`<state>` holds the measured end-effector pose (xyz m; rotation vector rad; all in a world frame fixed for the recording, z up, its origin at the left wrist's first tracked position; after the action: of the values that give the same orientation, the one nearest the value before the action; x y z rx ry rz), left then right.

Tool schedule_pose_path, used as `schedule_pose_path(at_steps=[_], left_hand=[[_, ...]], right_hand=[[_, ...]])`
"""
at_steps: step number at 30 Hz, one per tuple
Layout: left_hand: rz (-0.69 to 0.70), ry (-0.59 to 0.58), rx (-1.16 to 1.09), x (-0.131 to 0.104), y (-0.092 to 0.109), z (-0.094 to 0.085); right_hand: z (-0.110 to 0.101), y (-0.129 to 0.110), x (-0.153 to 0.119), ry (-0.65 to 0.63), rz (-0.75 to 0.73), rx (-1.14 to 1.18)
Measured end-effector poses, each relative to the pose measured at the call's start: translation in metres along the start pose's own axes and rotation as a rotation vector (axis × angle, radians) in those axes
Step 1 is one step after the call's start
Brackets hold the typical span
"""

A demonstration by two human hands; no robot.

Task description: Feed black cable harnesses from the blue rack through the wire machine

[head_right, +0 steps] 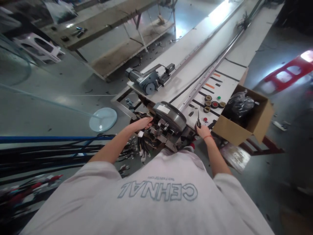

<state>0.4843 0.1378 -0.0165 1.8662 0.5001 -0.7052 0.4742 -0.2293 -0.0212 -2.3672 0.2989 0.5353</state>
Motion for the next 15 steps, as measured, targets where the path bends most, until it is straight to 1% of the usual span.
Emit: schedule_pose_path(at_steps=[1,2,3,4,5,6,7,8,9,10,11,13,14,15], left_hand=[[-0.016,-0.054,-0.030,-0.004,-0.003,0.001],[-0.033,-0.125,-0.048,-0.009,-0.005,0.002],[-0.050,-0.196,-0.074,-0.013,-0.007,0.002],[-0.063,-0.255,-0.107,-0.017,-0.008,0.003],[-0.078,-0.308,-0.139,-0.022,-0.010,0.004],[-0.102,-0.366,-0.168,-0.026,-0.011,0.004],[-0.134,-0.433,-0.195,-0.031,-0.012,0.005],[-0.173,-0.506,-0.218,-0.036,-0.013,0.006],[-0.207,-0.581,-0.243,-0.041,-0.015,0.007],[-0.232,-0.653,-0.268,-0.047,-0.016,0.008],[-0.246,-0.715,-0.293,-0.054,-0.018,0.009],[-0.251,-0.792,-0.333,-0.066,-0.023,0.009],[-0.246,-0.802,-0.342,-0.071,-0.026,0.010],[-0.245,-0.798,-0.340,-0.075,-0.029,0.010]], right_hand=[[-0.009,-0.006,0.009,0.074,-0.009,-0.075],[-0.017,-0.013,0.013,0.154,-0.049,-0.078],[-0.021,-0.022,0.011,0.200,-0.118,-0.009],[-0.021,-0.031,0.004,0.183,-0.200,0.111],[-0.015,-0.042,-0.007,0.096,-0.276,0.246],[-0.005,-0.053,-0.020,-0.059,-0.333,0.369],[0.011,-0.064,-0.033,-0.253,-0.367,0.464],[0.030,-0.076,-0.044,-0.443,-0.377,0.525],[0.050,-0.087,-0.052,-0.600,-0.360,0.570],[0.070,-0.098,-0.055,-0.696,-0.323,0.625],[0.088,-0.107,-0.053,-0.738,-0.277,0.707],[0.116,-0.123,-0.042,-0.717,-0.199,0.930],[0.125,-0.128,-0.035,-0.703,-0.174,1.023],[0.132,-0.131,-0.030,-0.712,-0.156,1.065]])
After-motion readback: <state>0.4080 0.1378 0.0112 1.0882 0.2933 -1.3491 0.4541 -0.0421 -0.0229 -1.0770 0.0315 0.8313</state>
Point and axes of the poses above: each hand's wrist, its own x-axis towards the middle knuckle, its own z-axis out of the palm, y = z × x, the point moved 1 cm from there along x, towards the middle knuckle, and after that the axes turned 6 degrees about -z, right-handed, at the moved point
